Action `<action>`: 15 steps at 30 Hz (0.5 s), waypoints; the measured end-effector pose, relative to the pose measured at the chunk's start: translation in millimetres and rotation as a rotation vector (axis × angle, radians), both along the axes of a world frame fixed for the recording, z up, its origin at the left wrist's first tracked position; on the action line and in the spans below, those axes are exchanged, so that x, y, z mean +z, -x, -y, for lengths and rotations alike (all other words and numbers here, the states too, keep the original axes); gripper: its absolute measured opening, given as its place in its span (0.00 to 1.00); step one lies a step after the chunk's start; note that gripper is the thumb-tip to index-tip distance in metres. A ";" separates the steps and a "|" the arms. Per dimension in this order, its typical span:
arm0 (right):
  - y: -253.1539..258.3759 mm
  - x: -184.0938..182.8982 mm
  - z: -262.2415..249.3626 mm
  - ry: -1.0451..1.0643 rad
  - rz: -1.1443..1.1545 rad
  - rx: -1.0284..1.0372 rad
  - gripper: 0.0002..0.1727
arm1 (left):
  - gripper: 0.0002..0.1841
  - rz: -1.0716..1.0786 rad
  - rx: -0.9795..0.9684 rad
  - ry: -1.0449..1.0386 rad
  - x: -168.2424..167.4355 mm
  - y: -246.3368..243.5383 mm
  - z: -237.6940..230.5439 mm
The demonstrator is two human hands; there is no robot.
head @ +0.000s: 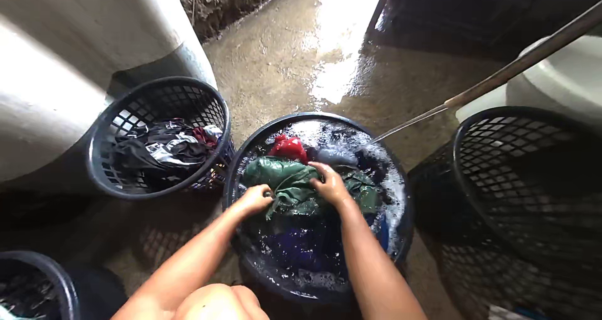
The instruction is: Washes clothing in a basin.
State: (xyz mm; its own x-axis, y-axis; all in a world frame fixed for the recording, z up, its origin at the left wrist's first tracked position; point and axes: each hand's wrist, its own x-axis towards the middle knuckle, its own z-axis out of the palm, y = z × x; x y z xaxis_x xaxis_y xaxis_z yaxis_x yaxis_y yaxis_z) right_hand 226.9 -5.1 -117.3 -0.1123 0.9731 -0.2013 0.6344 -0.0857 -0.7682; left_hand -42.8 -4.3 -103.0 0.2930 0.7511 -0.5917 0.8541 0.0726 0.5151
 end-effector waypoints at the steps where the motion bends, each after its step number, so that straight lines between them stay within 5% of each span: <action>1: 4.1 -15.2 4.3 0.025 0.035 0.014 0.31 | 0.20 -0.038 -0.021 0.024 -8.5 -7.7 9.2; 6: 10.3 -42.8 28.1 0.145 0.057 0.059 0.36 | 0.22 -0.215 -0.187 0.082 -25.9 -10.0 35.8; 11: 29.9 -51.3 64.7 0.433 0.064 -0.115 0.34 | 0.23 -0.339 -0.226 0.102 -5.1 5.7 28.4; 15: 29.3 -51.9 77.1 0.429 0.132 0.028 0.36 | 0.15 0.327 0.035 -0.197 18.1 39.9 6.5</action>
State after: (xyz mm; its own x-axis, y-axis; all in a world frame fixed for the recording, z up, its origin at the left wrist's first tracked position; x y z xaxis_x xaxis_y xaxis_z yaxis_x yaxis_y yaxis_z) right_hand 197.6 -82.2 -169.3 -0.0839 0.7956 -0.5999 0.7314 -0.3598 -0.5794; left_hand -82.7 -10.7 -84.9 0.4149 0.8537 -0.3147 0.6410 -0.0288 0.7670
